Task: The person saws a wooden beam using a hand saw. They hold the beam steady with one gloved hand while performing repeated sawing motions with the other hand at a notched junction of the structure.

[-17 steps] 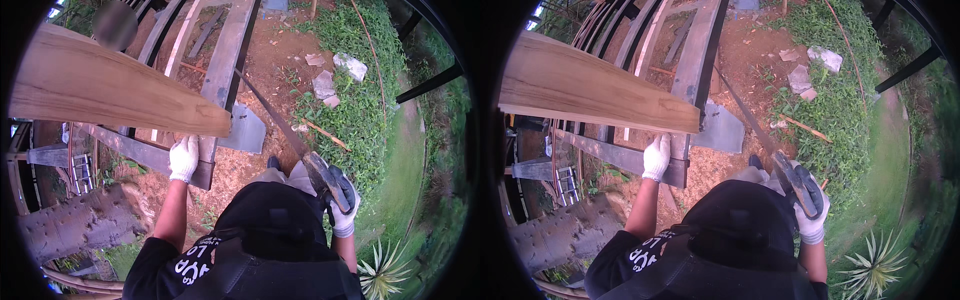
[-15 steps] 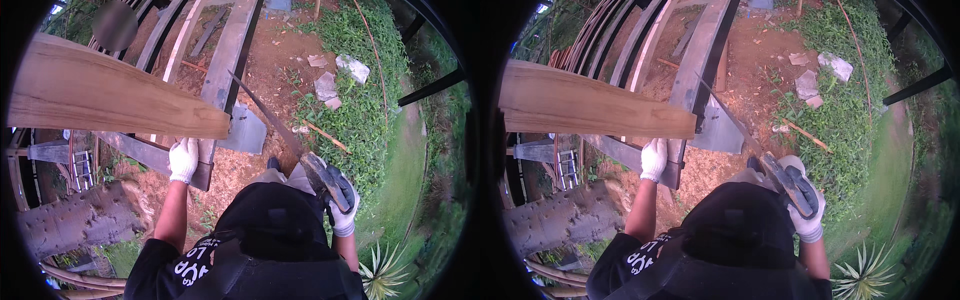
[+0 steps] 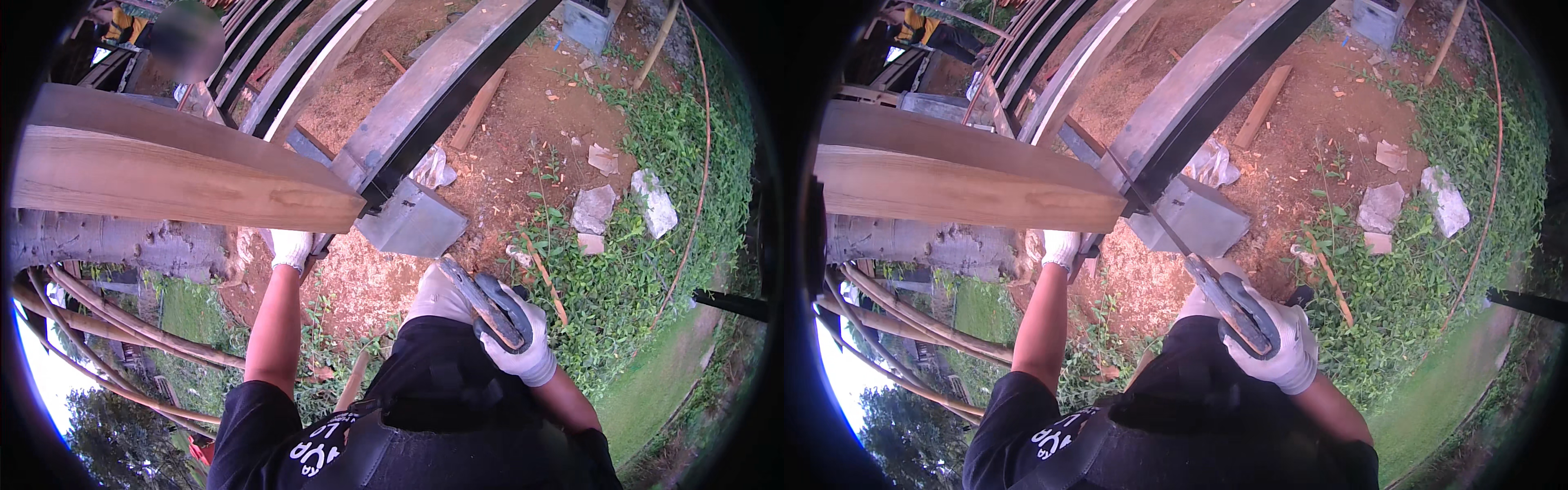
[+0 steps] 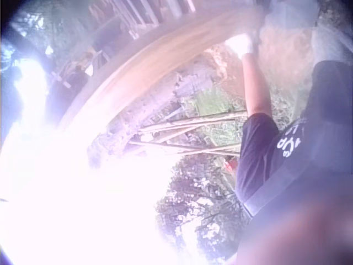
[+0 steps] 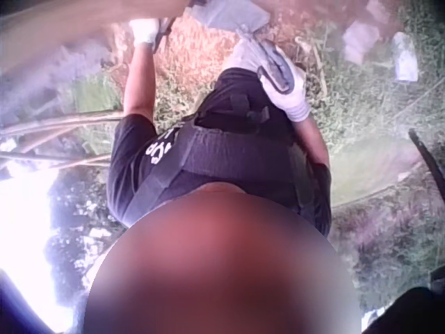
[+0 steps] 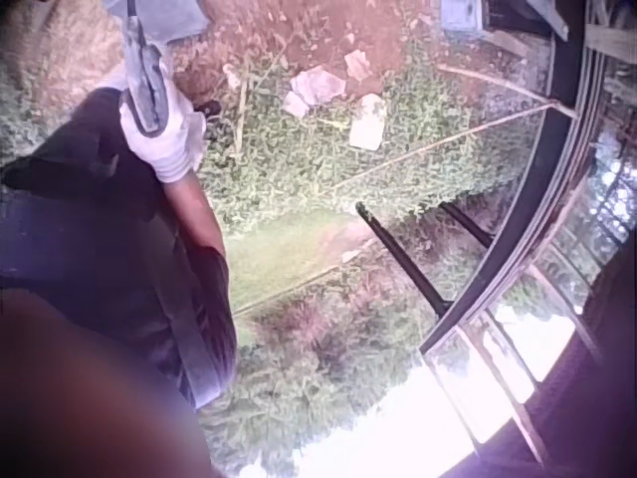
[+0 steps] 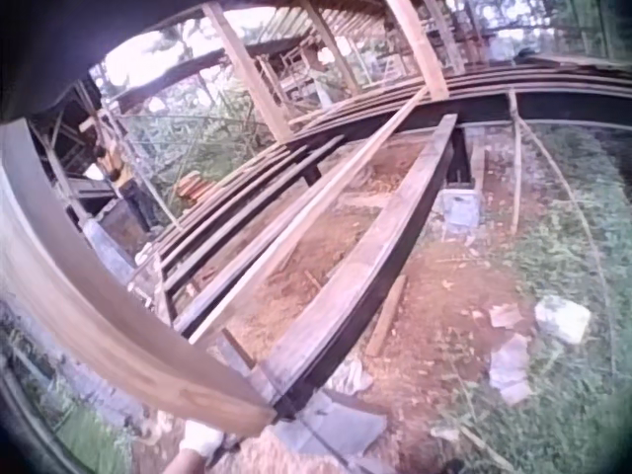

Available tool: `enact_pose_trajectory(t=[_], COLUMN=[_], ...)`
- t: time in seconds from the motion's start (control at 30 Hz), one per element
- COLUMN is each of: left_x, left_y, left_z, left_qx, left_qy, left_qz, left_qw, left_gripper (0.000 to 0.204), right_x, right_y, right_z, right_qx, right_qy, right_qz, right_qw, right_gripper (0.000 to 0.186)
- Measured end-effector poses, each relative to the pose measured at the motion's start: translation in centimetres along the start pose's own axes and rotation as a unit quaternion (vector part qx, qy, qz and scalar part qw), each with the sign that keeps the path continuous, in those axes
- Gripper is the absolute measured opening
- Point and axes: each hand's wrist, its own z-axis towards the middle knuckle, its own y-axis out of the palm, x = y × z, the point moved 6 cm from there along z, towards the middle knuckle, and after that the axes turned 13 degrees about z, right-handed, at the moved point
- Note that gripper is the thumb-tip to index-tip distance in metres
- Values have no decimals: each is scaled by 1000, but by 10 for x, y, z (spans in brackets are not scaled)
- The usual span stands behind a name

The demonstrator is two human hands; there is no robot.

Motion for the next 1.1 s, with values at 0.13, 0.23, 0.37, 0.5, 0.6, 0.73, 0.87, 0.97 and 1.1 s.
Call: enact_pose_trajectory(t=[0.13,0.23,0.37,0.5,0.6,0.73,0.87,0.97,1.1], left_x=[-12,3,36,66,89,81,128,131,138], left_y=[-3,7,2,-16,-31,-44,-69,-76,-75], left_z=[4,-13,-19,-21,-17,-25,-30,-30,-18], left_qx=[-78,-48,-22,11,9,55,49,78,51], left_qy=[-26,-133,-167,-163,-111,-76,-71,-55,4], left_qz=[67,-373,-464,-468,-304,-212,-16,-158,161], left_qw=[994,917,870,868,946,973,996,983,986], left_gripper=[48,60,51,48,48,55,61,50,42], right_x=[6,0,22,15,21,5,5,25,35], right_y=[-2,-5,-2,12,20,5,-22,4,37], right_z=[7,11,13,59,86,62,52,89,134], right_qx=[-29,-59,-118,-83,-95,-120,-135,-122,-86], right_qy=[-33,-52,25,-50,-8,-18,19,25,55], right_qz=[-2,-29,39,65,57,37,102,86,88], right_qw=[999,996,992,993,994,992,985,989,991], right_gripper=[65,69,75,66,66,65,69,63,64])
